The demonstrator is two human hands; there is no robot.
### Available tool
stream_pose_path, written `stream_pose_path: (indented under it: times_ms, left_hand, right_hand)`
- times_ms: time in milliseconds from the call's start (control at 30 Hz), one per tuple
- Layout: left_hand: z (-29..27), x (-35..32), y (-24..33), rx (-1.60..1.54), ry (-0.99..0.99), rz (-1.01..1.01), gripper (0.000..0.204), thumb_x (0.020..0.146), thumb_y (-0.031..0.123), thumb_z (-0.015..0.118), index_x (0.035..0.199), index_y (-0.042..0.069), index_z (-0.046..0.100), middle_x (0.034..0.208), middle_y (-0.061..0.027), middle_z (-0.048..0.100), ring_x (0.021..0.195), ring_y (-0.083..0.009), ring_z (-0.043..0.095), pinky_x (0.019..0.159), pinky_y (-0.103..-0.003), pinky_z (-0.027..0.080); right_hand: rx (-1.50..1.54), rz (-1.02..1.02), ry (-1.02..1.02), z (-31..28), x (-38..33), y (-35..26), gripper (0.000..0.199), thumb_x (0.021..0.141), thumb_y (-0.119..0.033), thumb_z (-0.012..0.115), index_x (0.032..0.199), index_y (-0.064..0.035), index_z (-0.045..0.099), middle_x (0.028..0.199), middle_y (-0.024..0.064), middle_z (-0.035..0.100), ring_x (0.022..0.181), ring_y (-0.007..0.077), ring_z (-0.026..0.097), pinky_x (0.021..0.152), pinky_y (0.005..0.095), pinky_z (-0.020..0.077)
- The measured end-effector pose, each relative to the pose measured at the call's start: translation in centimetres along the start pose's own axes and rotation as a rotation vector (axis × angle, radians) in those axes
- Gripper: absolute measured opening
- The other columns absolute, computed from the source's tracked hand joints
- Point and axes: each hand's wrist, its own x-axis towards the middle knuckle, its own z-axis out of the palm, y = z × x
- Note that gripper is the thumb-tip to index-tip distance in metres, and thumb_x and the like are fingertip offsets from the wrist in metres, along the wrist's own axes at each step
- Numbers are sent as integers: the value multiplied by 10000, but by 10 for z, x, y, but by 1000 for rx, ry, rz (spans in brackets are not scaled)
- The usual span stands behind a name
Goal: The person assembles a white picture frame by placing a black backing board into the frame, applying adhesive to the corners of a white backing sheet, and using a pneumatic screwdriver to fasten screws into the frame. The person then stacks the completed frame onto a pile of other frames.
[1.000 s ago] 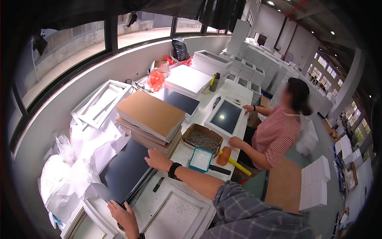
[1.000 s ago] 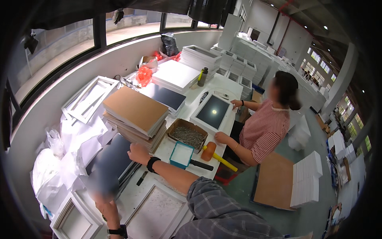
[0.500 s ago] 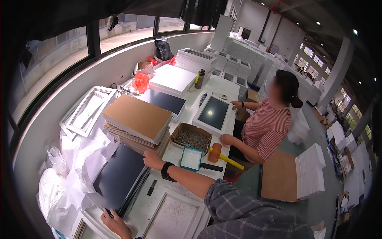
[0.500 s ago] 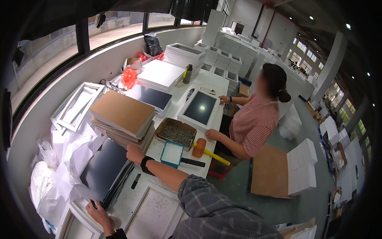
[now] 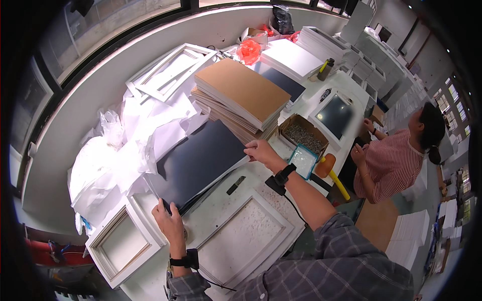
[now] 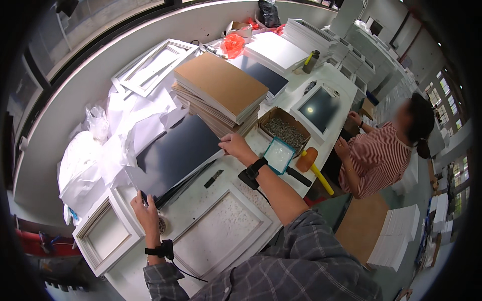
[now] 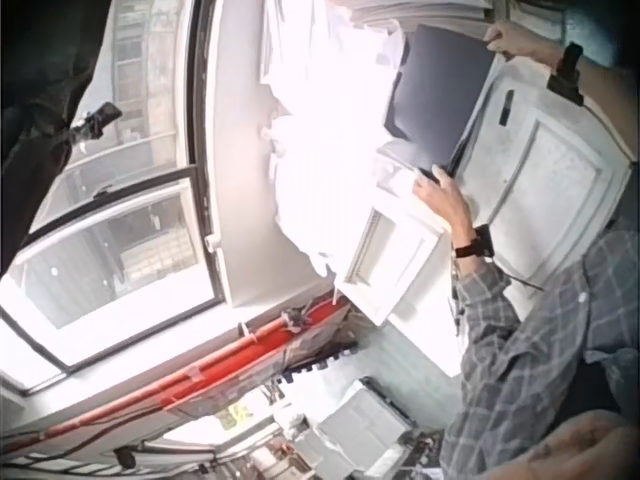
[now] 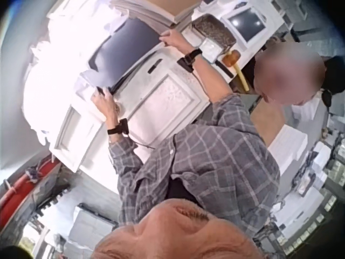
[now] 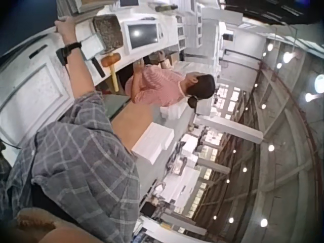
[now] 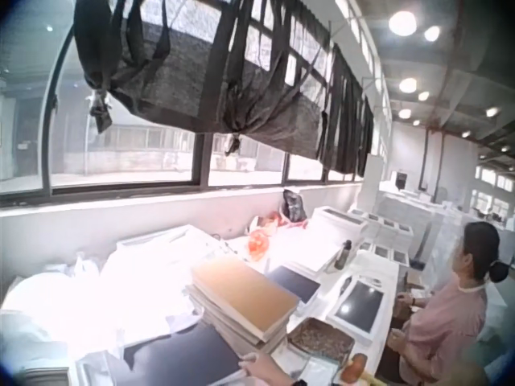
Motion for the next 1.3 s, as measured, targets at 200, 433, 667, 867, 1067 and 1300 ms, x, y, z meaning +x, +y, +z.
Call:
stream_pose_path:
  times_ms: [200, 433, 667, 867, 1067, 1300]
  left_hand:
    - [0, -3, 6, -33, -8, -24, 501, 963, 182, 687, 1394, -48, 573, 1260, -220, 573, 1184, -381, 584, 1031, -443, 465]
    - [-12, -33, 62, 118, 148, 295, 506, 934, 105, 699, 1413, 15, 561, 1351, -202, 572, 1221, -381, 557, 1046, -476, 432]
    - [52, -49, 102, -17, -236, 646, 533, 901, 81, 684, 1416, 10, 562, 1391, -175, 608, 1225, -350, 578, 1012, -448, 466]
    - [77, -48, 105, 102, -232, 651, 571, 883, 101, 657, 1436, 11, 546, 1450, -158, 586, 1157, -330, 583, 964, -430, 473]
    - [81, -47, 98, 168, -230, 654, 558, 887, 101, 631, 1433, 18, 552, 1480, -137, 576, 1073, -285, 604, 904, -406, 475]
    - [81, -51, 102, 174, -283, 595, 534, 895, 99, 609, 1420, 16, 560, 1523, -150, 550, 895, -277, 688, 794, -418, 528]
  right_hand:
    - [18, 52, -23, -1, -5, 8, 258, 982, -219, 728, 1005, 33, 677, 851, 60, 648, 741, 140, 656, 656, 328, 636]
    - [-195, -17, 119, 15, -16, -1, 451, 1014, -451, 640, 835, -38, 653, 705, 7, 574, 622, 98, 591, 565, 304, 601]
    - [-123, 21, 74, 14, -13, 13, 436, 997, -445, 673, 839, -40, 669, 681, -5, 587, 612, 84, 596, 539, 271, 555]
    - [-79, -50, 122, 12, -6, 14, 309, 970, -331, 740, 862, -47, 683, 711, 0, 626, 618, 90, 610, 571, 265, 532]
    - [172, 51, 36, 7, 5, 9, 222, 964, -292, 752, 967, -77, 697, 778, -20, 651, 661, 81, 614, 649, 272, 567]
    - [110, 97, -52, 0, 26, 6, 258, 947, -285, 774, 840, -82, 657, 712, -20, 602, 595, 64, 550, 571, 255, 503]
